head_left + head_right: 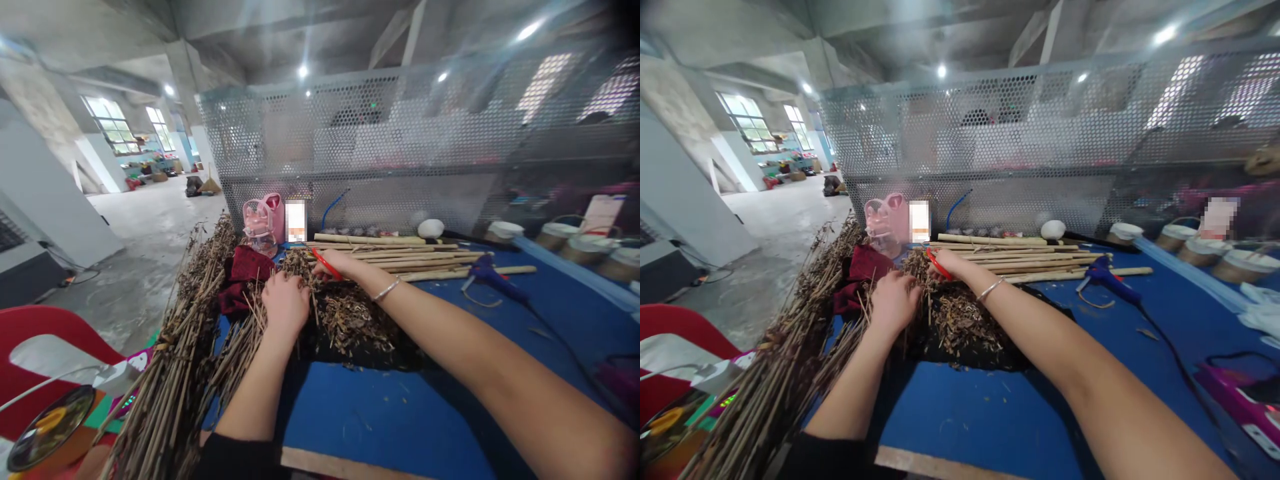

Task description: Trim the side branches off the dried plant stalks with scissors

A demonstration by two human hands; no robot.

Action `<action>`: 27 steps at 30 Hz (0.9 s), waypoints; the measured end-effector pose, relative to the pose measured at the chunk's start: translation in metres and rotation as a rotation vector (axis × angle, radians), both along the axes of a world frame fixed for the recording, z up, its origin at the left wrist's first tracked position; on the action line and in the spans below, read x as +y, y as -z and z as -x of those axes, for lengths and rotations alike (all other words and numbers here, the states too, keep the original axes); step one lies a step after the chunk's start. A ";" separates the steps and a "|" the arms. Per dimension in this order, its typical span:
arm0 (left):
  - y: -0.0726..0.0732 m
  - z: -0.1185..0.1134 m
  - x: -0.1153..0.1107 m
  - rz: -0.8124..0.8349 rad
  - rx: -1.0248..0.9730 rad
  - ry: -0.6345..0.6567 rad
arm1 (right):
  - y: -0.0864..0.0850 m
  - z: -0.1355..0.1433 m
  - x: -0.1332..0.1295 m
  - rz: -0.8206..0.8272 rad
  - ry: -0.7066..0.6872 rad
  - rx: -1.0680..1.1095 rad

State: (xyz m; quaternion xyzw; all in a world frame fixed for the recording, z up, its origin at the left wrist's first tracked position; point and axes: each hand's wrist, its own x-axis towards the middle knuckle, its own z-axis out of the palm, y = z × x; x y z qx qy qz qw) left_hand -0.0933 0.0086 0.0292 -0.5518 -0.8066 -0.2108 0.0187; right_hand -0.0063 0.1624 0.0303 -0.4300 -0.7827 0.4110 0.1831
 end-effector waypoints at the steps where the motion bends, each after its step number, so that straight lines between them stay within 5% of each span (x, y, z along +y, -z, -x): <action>1: 0.004 -0.007 0.001 0.040 0.020 0.051 | 0.005 -0.003 -0.003 -0.025 0.005 -0.061; 8: 0.023 0.000 -0.002 0.212 0.127 0.063 | 0.029 -0.032 -0.022 -0.213 0.020 -0.260; 14: 0.022 0.016 -0.007 0.241 0.120 0.109 | 0.013 -0.052 -0.020 -0.311 0.035 -0.229; 18: 0.023 0.015 -0.008 0.238 0.126 0.121 | 0.002 -0.039 -0.032 -0.366 0.033 -0.227; 27: 0.030 0.010 -0.007 0.134 0.118 0.085 | 0.008 -0.004 -0.046 -0.309 0.035 -0.212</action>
